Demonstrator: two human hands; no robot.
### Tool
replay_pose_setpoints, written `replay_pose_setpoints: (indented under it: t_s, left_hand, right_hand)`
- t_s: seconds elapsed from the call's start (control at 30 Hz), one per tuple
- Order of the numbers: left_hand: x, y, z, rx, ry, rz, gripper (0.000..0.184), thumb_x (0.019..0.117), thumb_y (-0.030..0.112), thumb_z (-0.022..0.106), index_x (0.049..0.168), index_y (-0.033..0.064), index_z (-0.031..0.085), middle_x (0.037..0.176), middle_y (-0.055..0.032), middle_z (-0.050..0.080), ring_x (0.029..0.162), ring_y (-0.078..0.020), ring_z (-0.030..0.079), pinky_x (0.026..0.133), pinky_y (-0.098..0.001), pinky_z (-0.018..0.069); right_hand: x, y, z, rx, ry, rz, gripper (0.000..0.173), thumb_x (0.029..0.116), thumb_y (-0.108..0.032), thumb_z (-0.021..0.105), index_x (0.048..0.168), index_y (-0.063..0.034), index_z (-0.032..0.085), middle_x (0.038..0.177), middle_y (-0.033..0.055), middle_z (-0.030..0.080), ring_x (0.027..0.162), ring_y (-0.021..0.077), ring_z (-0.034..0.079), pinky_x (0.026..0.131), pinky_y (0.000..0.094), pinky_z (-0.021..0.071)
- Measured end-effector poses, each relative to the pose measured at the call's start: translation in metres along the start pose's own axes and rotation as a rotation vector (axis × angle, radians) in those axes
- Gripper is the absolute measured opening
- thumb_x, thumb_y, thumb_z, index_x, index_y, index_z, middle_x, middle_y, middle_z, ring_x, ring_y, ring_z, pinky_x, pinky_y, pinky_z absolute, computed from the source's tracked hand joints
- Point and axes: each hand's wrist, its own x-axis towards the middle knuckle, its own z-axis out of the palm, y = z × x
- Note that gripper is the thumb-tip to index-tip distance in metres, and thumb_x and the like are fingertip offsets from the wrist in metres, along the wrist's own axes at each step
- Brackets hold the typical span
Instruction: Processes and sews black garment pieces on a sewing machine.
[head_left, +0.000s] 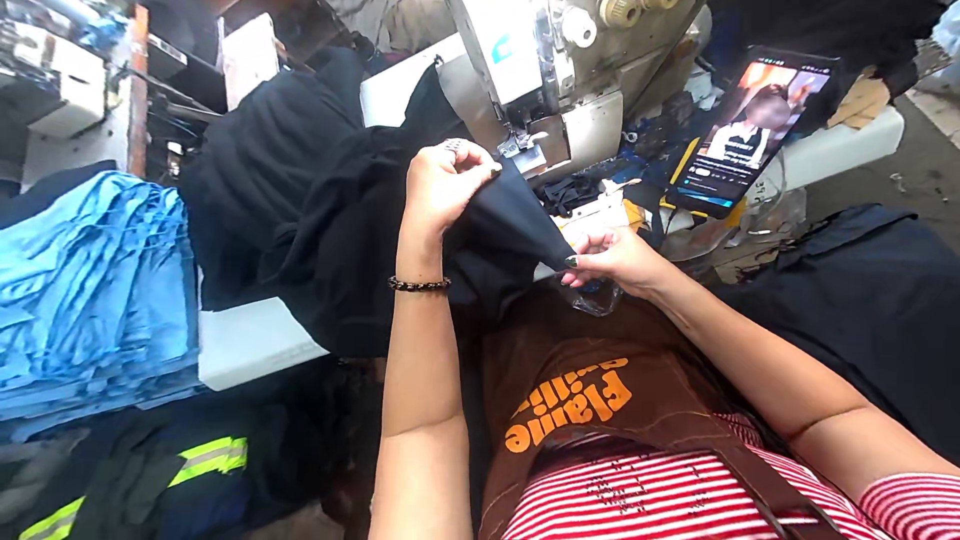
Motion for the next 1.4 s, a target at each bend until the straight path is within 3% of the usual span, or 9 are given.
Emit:
replay_pose_setpoints:
  t_s: [0.17, 0.3, 0.47, 0.53, 0.63, 0.97, 1.1, 1.27, 1.4]
  left_hand:
    - [0.004, 0.005, 0.0, 0.035, -0.008, -0.054, 0.01, 0.0864, 0.02, 0.079, 0.092, 0.0122, 0.075, 0.091, 0.0029, 0.072, 0.083, -0.0053, 0.065, 0.081, -0.0343, 0.0534]
    - [0.001, 0.006, 0.016, 0.088, 0.172, -0.034, 0.025, 0.0819, 0.02, 0.084, 0.098, 0.0078, 0.068, 0.091, -0.0031, 0.066, 0.079, -0.0124, 0.061, 0.074, -0.0351, 0.0512]
    - [-0.038, 0.01, 0.068, 0.465, 0.537, 0.284, 0.016, 0.1005, 0.013, 0.064, 0.108, 0.0052, 0.076, 0.114, -0.0149, 0.071, 0.113, -0.0338, 0.063, 0.099, -0.0485, 0.0477]
    - [-0.062, 0.023, 0.088, 0.592, 0.482, 0.22, 0.03, 0.1036, 0.009, 0.056, 0.13, 0.0022, 0.068, 0.134, -0.0185, 0.064, 0.131, -0.0379, 0.055, 0.112, -0.05, 0.0419]
    - [-0.065, 0.033, 0.109, 0.564, 0.511, 0.116, 0.035, 0.1052, 0.01, 0.052, 0.138, 0.0021, 0.063, 0.146, -0.0203, 0.055, 0.139, -0.0371, 0.048, 0.117, -0.0464, 0.038]
    - [-0.044, 0.039, 0.108, 0.493, 0.476, 0.17, 0.034, 0.1055, 0.01, 0.05, 0.133, -0.0076, 0.061, 0.143, -0.0202, 0.06, 0.14, -0.0343, 0.051, 0.121, -0.049, 0.034]
    - [-0.043, 0.044, 0.08, 0.378, 0.294, 0.136, 0.041, 0.1055, 0.01, 0.052, 0.144, -0.0033, 0.051, 0.149, -0.0189, 0.055, 0.144, -0.0344, 0.047, 0.124, -0.0521, 0.0271]
    - [0.025, 0.027, 0.04, 0.278, 0.133, -0.144, 0.038, 0.101, 0.017, 0.059, 0.136, 0.0011, 0.054, 0.128, -0.0195, 0.066, 0.123, -0.0345, 0.062, 0.105, -0.0524, 0.0483]
    - [0.066, 0.014, 0.023, 0.394, 0.07, -0.202, 0.043, 0.103, 0.023, 0.058, 0.141, 0.005, 0.049, 0.124, -0.0204, 0.067, 0.122, -0.0375, 0.063, 0.104, -0.0546, 0.0476]
  right_hand:
    - [0.002, 0.006, 0.006, -0.014, 0.049, 0.029, 0.008, 0.0925, 0.01, 0.062, 0.09, 0.0022, 0.062, 0.078, 0.0109, 0.075, 0.068, 0.0188, 0.075, 0.069, 0.033, 0.0646]
    - [0.004, 0.012, 0.008, 0.06, 0.091, 0.038, 0.02, 0.0877, 0.016, 0.06, 0.088, -0.0022, 0.053, 0.072, 0.0113, 0.072, 0.064, 0.0212, 0.074, 0.067, 0.0345, 0.0646]
    - [0.001, 0.015, 0.008, 0.077, 0.065, 0.072, 0.028, 0.0856, 0.017, 0.066, 0.1, -0.0021, 0.05, 0.073, 0.0116, 0.071, 0.063, 0.022, 0.073, 0.066, 0.0339, 0.0643]
    - [-0.003, 0.015, 0.008, 0.072, 0.034, 0.071, 0.034, 0.0858, 0.014, 0.066, 0.111, -0.0026, 0.05, 0.076, 0.0117, 0.071, 0.063, 0.0213, 0.072, 0.065, 0.0332, 0.0638]
    - [-0.009, 0.014, 0.008, 0.055, 0.0, 0.024, 0.035, 0.0872, 0.011, 0.065, 0.116, -0.003, 0.052, 0.077, 0.0101, 0.072, 0.063, 0.019, 0.072, 0.065, 0.0315, 0.0633]
    - [-0.008, -0.004, 0.01, 0.07, 0.041, -0.112, 0.032, 0.0885, 0.009, 0.066, 0.115, -0.0056, 0.055, 0.08, 0.0086, 0.073, 0.065, 0.0175, 0.072, 0.067, 0.0311, 0.063]
    - [0.002, -0.007, 0.013, 0.005, 0.085, -0.212, 0.04, 0.0853, 0.014, 0.065, 0.119, -0.0056, 0.054, 0.082, 0.0094, 0.072, 0.065, 0.018, 0.071, 0.066, 0.0314, 0.0627]
    - [0.036, -0.025, 0.021, -0.218, 0.15, -0.394, 0.042, 0.0865, 0.012, 0.067, 0.124, -0.0046, 0.056, 0.085, 0.0072, 0.07, 0.064, 0.0154, 0.07, 0.059, 0.0298, 0.0628]
    - [0.065, -0.039, 0.023, -0.544, 0.287, -0.543, 0.03, 0.0954, 0.0, 0.064, 0.124, -0.0066, 0.068, 0.094, 0.0057, 0.072, 0.065, 0.0101, 0.068, 0.056, 0.0259, 0.0598]
